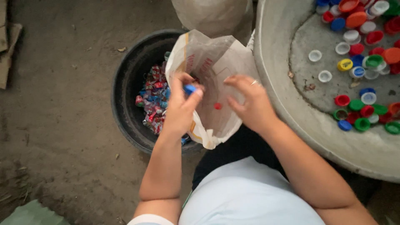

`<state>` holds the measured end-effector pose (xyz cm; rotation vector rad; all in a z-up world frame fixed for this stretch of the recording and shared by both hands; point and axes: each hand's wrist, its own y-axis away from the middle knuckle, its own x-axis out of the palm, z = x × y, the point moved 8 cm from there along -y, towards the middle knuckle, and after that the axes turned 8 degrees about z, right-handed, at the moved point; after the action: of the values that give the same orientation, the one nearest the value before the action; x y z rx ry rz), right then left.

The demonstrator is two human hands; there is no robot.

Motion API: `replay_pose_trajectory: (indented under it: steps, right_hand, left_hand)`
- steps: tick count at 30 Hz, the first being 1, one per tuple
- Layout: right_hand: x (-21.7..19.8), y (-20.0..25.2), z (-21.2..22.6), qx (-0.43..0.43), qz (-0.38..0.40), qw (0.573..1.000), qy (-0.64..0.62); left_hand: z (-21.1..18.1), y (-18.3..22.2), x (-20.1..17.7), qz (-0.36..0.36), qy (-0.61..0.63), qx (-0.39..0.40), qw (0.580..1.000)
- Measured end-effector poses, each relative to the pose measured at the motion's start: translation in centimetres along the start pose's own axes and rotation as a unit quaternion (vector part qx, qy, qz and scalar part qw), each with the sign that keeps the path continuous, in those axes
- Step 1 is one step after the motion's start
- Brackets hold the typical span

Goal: Sorting plastic bottle caps from a large bowl into a plastic bag

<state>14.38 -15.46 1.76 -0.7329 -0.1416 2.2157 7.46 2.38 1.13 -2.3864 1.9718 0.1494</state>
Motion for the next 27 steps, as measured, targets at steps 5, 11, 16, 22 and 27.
replay_pose_trajectory:
  steps: [5, 11, 16, 22, 27]
  right_hand:
    - [-5.8, 1.4, 1.7, 0.012, -0.089, 0.996, 0.013]
    - [-12.7, 6.8, -0.7, 0.080, -0.106, 0.989, 0.072]
    - [-19.5, 13.3, -4.5, 0.157, -0.081, 0.960, 0.216]
    - [-26.3, 22.0, -13.4, 0.318, -0.029, 0.892, 0.321]
    - [-28.7, 27.8, -22.4, 0.403, 0.126, 0.765, 0.486]
  left_hand:
    - [-5.8, -0.2, 0.5, -0.067, -0.183, 0.107, 0.975]
    - [-3.0, -1.0, 4.2, 0.016, -0.483, 0.120, 0.867]
    - [-2.2, -1.2, 6.7, 0.067, -0.510, 0.009, 0.858]
    - [-6.5, -2.2, 16.9, 0.131, -0.454, 0.199, 0.858]
    - [-1.7, -2.9, 27.4, 0.268, -0.471, 0.209, 0.814]
